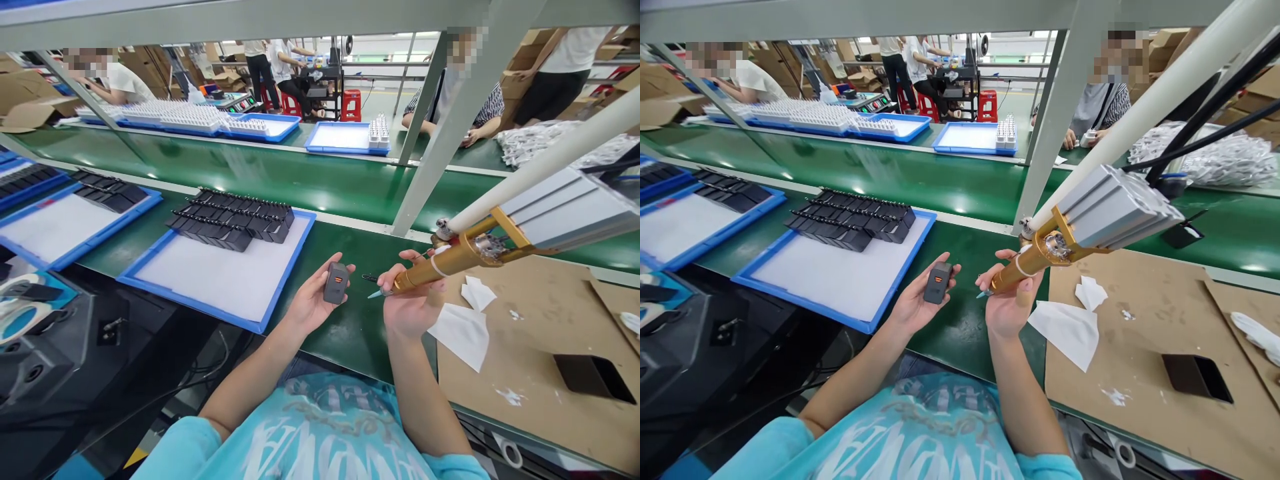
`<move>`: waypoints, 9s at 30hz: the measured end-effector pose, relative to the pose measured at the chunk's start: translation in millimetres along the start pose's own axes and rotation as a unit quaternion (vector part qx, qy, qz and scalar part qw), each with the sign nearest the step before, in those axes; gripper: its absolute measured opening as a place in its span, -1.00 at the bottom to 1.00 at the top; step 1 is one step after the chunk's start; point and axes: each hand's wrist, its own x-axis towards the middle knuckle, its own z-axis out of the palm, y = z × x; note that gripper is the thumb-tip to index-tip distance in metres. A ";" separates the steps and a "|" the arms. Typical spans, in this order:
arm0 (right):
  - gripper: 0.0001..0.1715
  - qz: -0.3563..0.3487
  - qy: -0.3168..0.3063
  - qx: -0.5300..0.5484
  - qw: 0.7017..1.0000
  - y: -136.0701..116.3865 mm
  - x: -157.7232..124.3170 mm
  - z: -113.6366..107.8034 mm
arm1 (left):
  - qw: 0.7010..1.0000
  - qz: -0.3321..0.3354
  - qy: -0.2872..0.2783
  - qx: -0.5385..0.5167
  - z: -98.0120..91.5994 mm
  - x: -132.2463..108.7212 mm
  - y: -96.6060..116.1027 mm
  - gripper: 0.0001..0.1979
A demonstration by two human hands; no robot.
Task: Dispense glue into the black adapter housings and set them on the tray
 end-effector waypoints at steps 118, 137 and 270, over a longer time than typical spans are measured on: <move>-0.65 -0.015 0.002 -0.002 1.000 3.7 -6.1 -1.5 | 0.538 0.327 0.191 0.753 -139.5 78.9 71.0 -0.60; -0.56 -0.003 0.004 -0.012 1.000 3.6 -10.4 -2.7 | 0.857 0.085 -0.082 0.502 48.4 344.0 -20.8 -0.18; -0.47 0.016 -0.076 0.028 0.997 8.6 -11.7 33.0 | 0.772 0.171 0.106 0.603 -32.9 -25.3 -35.5 -0.62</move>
